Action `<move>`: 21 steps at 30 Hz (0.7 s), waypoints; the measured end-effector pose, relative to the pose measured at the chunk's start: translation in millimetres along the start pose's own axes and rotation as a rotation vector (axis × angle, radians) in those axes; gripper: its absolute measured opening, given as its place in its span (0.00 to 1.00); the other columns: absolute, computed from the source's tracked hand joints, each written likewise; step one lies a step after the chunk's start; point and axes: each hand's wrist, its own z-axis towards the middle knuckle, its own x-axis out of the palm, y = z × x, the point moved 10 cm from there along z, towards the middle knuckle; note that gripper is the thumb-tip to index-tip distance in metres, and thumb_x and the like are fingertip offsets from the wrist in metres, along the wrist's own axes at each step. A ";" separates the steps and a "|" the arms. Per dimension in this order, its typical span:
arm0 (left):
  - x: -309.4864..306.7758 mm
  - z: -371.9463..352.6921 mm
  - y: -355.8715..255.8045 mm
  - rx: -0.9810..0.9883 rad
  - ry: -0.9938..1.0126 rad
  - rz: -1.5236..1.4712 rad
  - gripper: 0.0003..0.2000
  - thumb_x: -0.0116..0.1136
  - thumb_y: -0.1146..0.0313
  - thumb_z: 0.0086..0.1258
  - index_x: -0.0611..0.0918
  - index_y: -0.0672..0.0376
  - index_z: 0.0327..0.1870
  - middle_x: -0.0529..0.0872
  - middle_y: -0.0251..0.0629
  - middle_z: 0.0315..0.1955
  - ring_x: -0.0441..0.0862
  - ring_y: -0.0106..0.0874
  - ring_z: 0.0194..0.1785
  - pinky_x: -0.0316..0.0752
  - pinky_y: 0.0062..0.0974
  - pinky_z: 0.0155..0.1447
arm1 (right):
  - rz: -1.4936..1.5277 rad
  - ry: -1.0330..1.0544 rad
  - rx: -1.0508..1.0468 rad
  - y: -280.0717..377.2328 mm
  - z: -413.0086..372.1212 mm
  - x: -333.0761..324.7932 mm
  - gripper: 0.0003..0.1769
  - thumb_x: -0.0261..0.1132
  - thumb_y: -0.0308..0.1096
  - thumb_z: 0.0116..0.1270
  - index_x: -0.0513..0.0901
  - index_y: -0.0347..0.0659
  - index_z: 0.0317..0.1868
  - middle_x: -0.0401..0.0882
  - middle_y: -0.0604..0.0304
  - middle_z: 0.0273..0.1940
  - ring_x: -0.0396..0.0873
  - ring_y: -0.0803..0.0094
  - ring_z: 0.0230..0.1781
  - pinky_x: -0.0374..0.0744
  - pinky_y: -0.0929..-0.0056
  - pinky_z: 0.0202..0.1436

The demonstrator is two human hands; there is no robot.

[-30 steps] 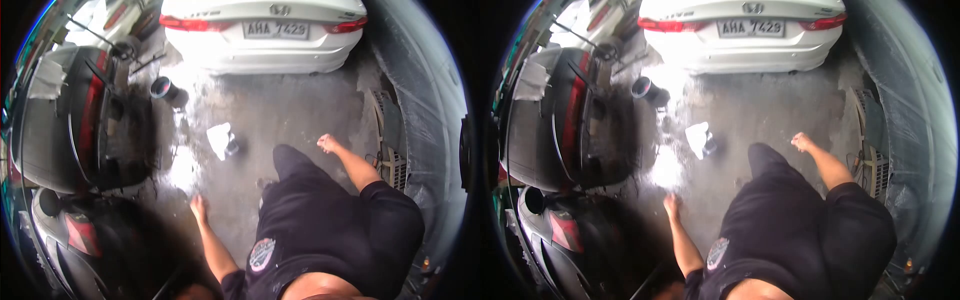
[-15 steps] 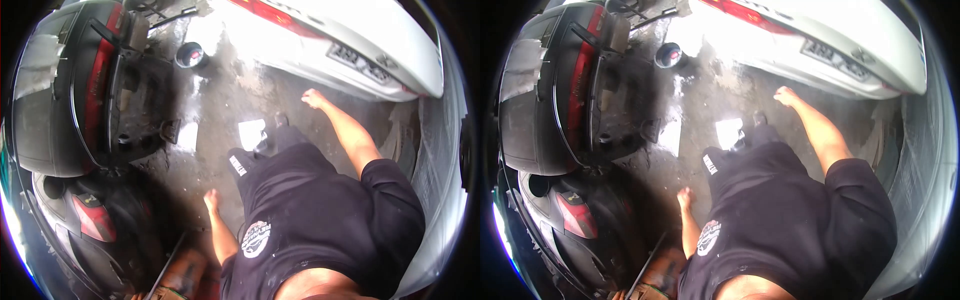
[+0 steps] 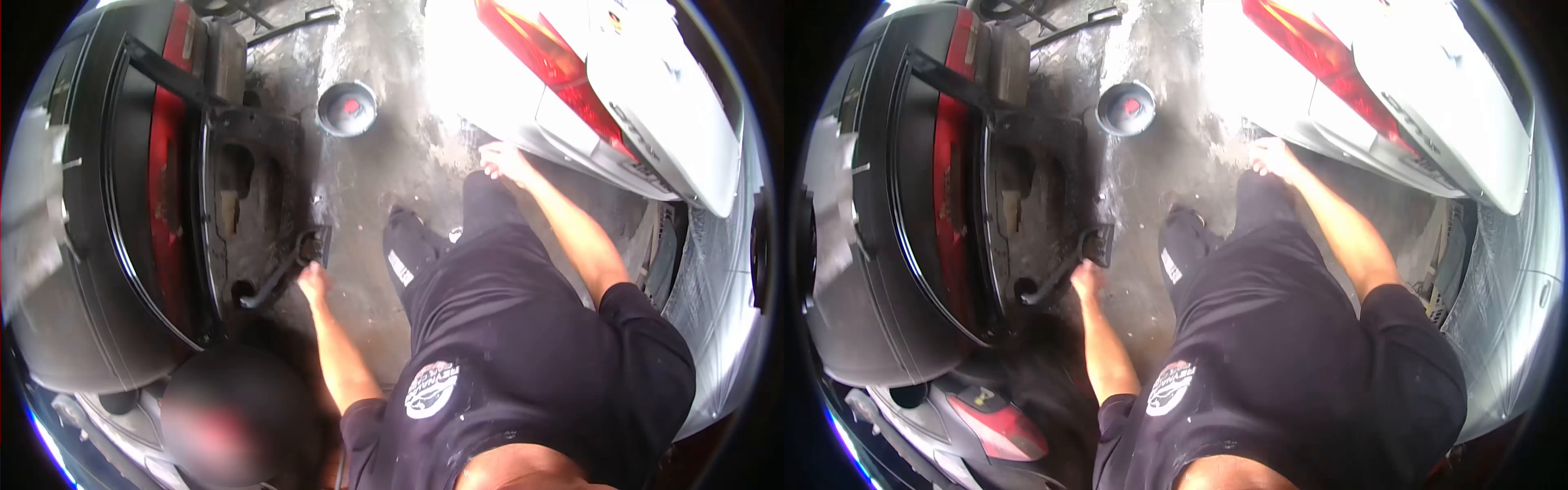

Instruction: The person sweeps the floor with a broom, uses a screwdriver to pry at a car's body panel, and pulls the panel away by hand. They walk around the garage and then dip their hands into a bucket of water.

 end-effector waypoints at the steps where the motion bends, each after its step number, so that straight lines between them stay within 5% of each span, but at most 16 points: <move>1: 5.9 24.9 -67.4 -0.032 0.019 -0.208 0.17 0.60 0.58 0.77 0.83 0.62 0.30 0.84 0.37 0.23 0.81 0.29 0.23 0.76 0.28 0.26 | 0.078 0.013 0.085 1.8 -4.9 7.7 0.20 0.63 0.36 0.77 0.82 0.32 0.63 0.85 0.60 0.39 0.82 0.78 0.34 0.83 0.77 0.38; 3: 32.7 52.9 -205.7 -0.032 -0.066 -0.254 0.15 0.65 0.59 0.75 0.84 0.64 0.36 0.88 0.40 0.29 0.86 0.30 0.29 0.82 0.27 0.32 | 0.128 0.032 0.047 34.1 22.1 16.4 0.20 0.63 0.36 0.77 0.82 0.32 0.63 0.85 0.61 0.40 0.82 0.79 0.34 0.83 0.78 0.38; 5: 71.5 92.8 -292.8 0.121 0.092 -0.185 0.14 0.67 0.64 0.73 0.84 0.67 0.48 0.90 0.44 0.40 0.89 0.30 0.39 0.86 0.26 0.40 | 0.173 0.076 0.021 61.2 75.5 44.0 0.20 0.64 0.36 0.77 0.82 0.32 0.62 0.85 0.62 0.41 0.82 0.80 0.35 0.83 0.79 0.39; 7: 139.1 114.8 -370.1 0.375 0.108 -0.113 0.15 0.69 0.69 0.71 0.83 0.67 0.54 0.88 0.45 0.45 0.86 0.27 0.42 0.83 0.24 0.41 | 0.096 0.156 -0.043 78.4 169.6 88.1 0.20 0.64 0.36 0.75 0.83 0.34 0.62 0.87 0.56 0.42 0.85 0.70 0.40 0.84 0.73 0.46; 8: 165.7 132.5 -361.8 0.334 0.191 -0.062 0.21 0.69 0.70 0.70 0.80 0.66 0.61 0.86 0.44 0.52 0.84 0.27 0.44 0.83 0.23 0.43 | 0.093 0.173 -0.019 74.4 205.4 107.5 0.20 0.64 0.36 0.75 0.83 0.34 0.62 0.87 0.56 0.42 0.85 0.70 0.40 0.84 0.73 0.46; 10: 210.8 166.0 -320.8 0.167 0.224 -0.097 0.19 0.65 0.71 0.73 0.80 0.66 0.63 0.85 0.39 0.49 0.84 0.26 0.43 0.82 0.23 0.42 | -0.506 0.107 -0.470 107.9 269.7 149.5 0.22 0.61 0.37 0.72 0.82 0.36 0.62 0.86 0.47 0.50 0.85 0.54 0.52 0.84 0.57 0.55; 13: 270.9 215.7 -238.1 0.069 0.250 0.056 0.19 0.65 0.69 0.73 0.82 0.69 0.61 0.87 0.41 0.46 0.84 0.26 0.44 0.82 0.25 0.45 | -0.765 0.218 -0.351 82.1 369.6 215.0 0.23 0.59 0.35 0.69 0.82 0.38 0.62 0.84 0.41 0.53 0.81 0.45 0.60 0.79 0.51 0.63; 15: 306.8 253.5 -200.8 0.005 0.277 0.029 0.20 0.66 0.67 0.74 0.81 0.69 0.61 0.88 0.41 0.46 0.85 0.28 0.45 0.82 0.25 0.46 | -0.770 0.357 -0.224 79.2 427.3 251.0 0.25 0.55 0.35 0.73 0.79 0.43 0.69 0.76 0.42 0.69 0.75 0.44 0.68 0.73 0.51 0.72; 17: 333.8 313.2 -188.5 0.022 0.307 0.126 0.20 0.63 0.66 0.75 0.81 0.71 0.61 0.86 0.56 0.56 0.83 0.43 0.61 0.76 0.37 0.67 | -0.711 0.323 -0.272 42.4 491.3 289.2 0.28 0.56 0.35 0.73 0.75 0.42 0.72 0.72 0.40 0.72 0.73 0.44 0.71 0.70 0.52 0.76; 20: 396.5 438.7 -163.5 0.105 0.301 0.129 0.20 0.60 0.65 0.77 0.80 0.71 0.62 0.82 0.59 0.59 0.82 0.50 0.62 0.74 0.41 0.69 | -0.840 0.243 -0.431 11.9 603.5 327.7 0.28 0.57 0.35 0.73 0.76 0.42 0.72 0.72 0.38 0.71 0.73 0.45 0.71 0.73 0.51 0.73; 21: 419.3 484.3 -157.8 0.331 0.320 0.371 0.21 0.57 0.63 0.79 0.78 0.71 0.65 0.78 0.62 0.62 0.79 0.56 0.63 0.72 0.45 0.70 | -0.968 0.153 -0.460 -2.7 636.5 337.5 0.25 0.58 0.36 0.74 0.77 0.41 0.70 0.73 0.36 0.70 0.74 0.44 0.70 0.74 0.50 0.72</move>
